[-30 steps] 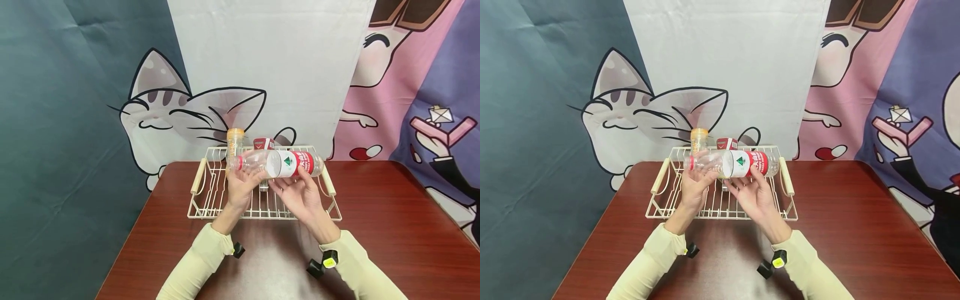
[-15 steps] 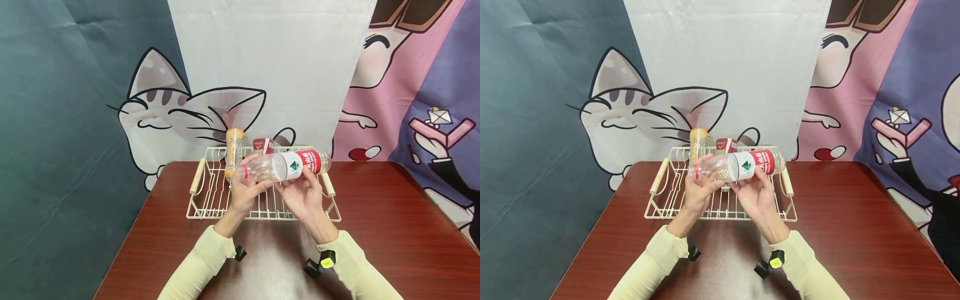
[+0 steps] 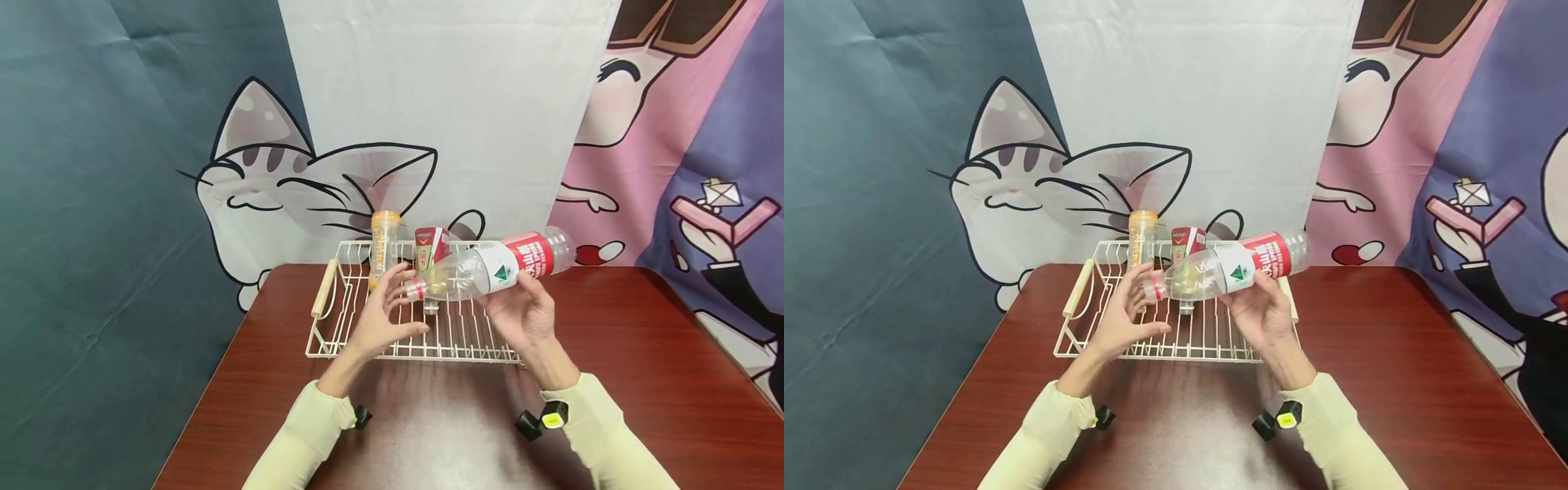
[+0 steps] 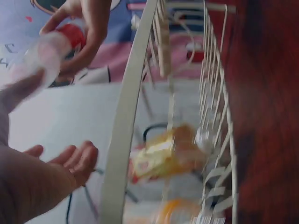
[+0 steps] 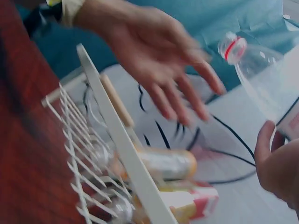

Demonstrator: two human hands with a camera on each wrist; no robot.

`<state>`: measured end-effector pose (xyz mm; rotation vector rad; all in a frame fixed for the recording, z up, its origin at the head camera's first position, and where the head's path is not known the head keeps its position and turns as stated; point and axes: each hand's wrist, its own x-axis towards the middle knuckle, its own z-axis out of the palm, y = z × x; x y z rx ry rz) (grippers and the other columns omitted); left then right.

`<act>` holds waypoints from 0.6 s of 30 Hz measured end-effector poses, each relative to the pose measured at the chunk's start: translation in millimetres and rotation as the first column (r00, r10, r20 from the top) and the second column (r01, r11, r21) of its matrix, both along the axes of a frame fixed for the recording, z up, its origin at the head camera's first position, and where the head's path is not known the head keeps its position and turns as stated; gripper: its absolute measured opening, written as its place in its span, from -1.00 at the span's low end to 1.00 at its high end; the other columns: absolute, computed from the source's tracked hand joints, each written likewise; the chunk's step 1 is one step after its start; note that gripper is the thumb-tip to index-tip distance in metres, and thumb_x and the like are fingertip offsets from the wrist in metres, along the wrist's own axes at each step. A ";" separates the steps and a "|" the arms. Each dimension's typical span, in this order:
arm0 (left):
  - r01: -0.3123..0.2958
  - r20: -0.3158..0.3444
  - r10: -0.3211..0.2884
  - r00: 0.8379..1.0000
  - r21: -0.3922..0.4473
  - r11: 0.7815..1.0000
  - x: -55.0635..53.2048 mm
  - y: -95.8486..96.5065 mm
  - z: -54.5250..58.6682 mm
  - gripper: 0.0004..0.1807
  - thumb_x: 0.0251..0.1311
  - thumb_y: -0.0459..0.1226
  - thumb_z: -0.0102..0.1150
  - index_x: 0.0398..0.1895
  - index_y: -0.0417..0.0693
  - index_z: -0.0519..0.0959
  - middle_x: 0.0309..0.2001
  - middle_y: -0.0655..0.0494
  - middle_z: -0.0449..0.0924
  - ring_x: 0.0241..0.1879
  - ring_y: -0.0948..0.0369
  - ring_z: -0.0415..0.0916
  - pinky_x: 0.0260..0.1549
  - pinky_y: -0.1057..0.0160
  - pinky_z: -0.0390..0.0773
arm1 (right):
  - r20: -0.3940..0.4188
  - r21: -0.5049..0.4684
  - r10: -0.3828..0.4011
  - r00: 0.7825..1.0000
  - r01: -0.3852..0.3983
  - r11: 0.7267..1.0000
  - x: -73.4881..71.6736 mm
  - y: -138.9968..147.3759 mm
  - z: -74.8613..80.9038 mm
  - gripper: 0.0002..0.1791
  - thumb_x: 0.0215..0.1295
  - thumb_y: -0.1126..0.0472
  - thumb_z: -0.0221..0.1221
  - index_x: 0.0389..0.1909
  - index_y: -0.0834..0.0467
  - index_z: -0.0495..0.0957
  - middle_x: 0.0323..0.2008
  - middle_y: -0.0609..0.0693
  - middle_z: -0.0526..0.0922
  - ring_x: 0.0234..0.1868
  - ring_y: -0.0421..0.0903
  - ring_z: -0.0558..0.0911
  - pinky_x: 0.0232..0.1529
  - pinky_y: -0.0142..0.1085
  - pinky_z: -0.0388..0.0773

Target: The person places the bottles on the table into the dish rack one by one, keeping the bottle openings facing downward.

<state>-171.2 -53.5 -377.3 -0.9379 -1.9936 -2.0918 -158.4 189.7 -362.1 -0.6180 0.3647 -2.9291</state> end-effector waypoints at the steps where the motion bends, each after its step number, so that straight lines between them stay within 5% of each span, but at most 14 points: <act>1: -0.051 -0.014 0.050 0.999 -0.066 0.997 1.2 -7.1 0.1 0.07 -0.23 -0.52 0.52 0.45 -0.21 0.17 0.33 -0.22 0.32 0.23 -0.05 0.39 0.22 0.01 0.37 | -0.023 -0.004 0.011 1.000 -0.011 1.000 -2.0 5.0 1.0 -0.36 0.20 0.40 0.20 0.31 0.12 0.25 0.18 0.10 0.48 0.16 0.05 0.51 0.16 -0.02 0.44; 6: -0.288 -0.139 0.264 0.954 -0.199 0.937 4.8 -39.4 2.2 -0.03 -0.17 -0.52 0.52 0.40 -0.26 0.25 0.27 -0.24 0.39 0.16 -0.18 0.43 0.11 -0.16 0.42 | -0.138 0.065 0.055 0.989 -0.046 0.997 -13.6 32.7 9.0 -0.48 0.26 0.40 0.13 0.24 0.17 0.29 0.09 0.15 0.54 0.07 0.08 0.57 0.09 -0.10 0.48; 11: -0.481 -0.241 0.425 0.873 -0.279 0.831 6.1 -66.8 2.5 -0.12 -0.08 -0.41 0.49 0.38 -0.23 0.29 0.26 -0.20 0.41 0.16 -0.15 0.43 0.10 -0.14 0.42 | -0.212 0.231 -0.005 0.977 0.055 0.971 -26.6 56.5 25.0 -0.55 0.36 0.42 0.06 0.25 0.15 0.33 0.06 0.16 0.59 0.00 0.07 0.63 -0.02 -0.08 0.56; 15: -0.593 -0.331 0.495 0.803 -0.356 0.723 5.7 -84.8 -2.4 -0.14 -0.04 -0.33 0.45 0.39 -0.20 0.29 0.28 -0.21 0.36 0.22 -0.14 0.37 0.17 -0.14 0.36 | -0.220 0.409 -0.123 0.968 0.206 0.889 -34.5 68.4 42.7 -0.56 0.39 0.42 0.04 0.26 0.17 0.34 0.02 0.14 0.62 -0.04 0.02 0.66 -0.09 -0.12 0.61; 18: -0.656 -0.413 0.511 0.754 -0.425 0.624 5.4 -94.6 -8.3 -0.14 -0.02 -0.28 0.44 0.38 -0.28 0.28 0.32 -0.29 0.29 0.27 -0.20 0.28 0.20 -0.19 0.29 | -0.221 0.560 -0.204 0.954 0.296 0.774 -41.0 73.5 56.1 -0.57 0.41 0.43 0.02 0.27 0.18 0.32 -0.03 0.12 0.63 -0.10 -0.02 0.68 -0.19 -0.17 0.65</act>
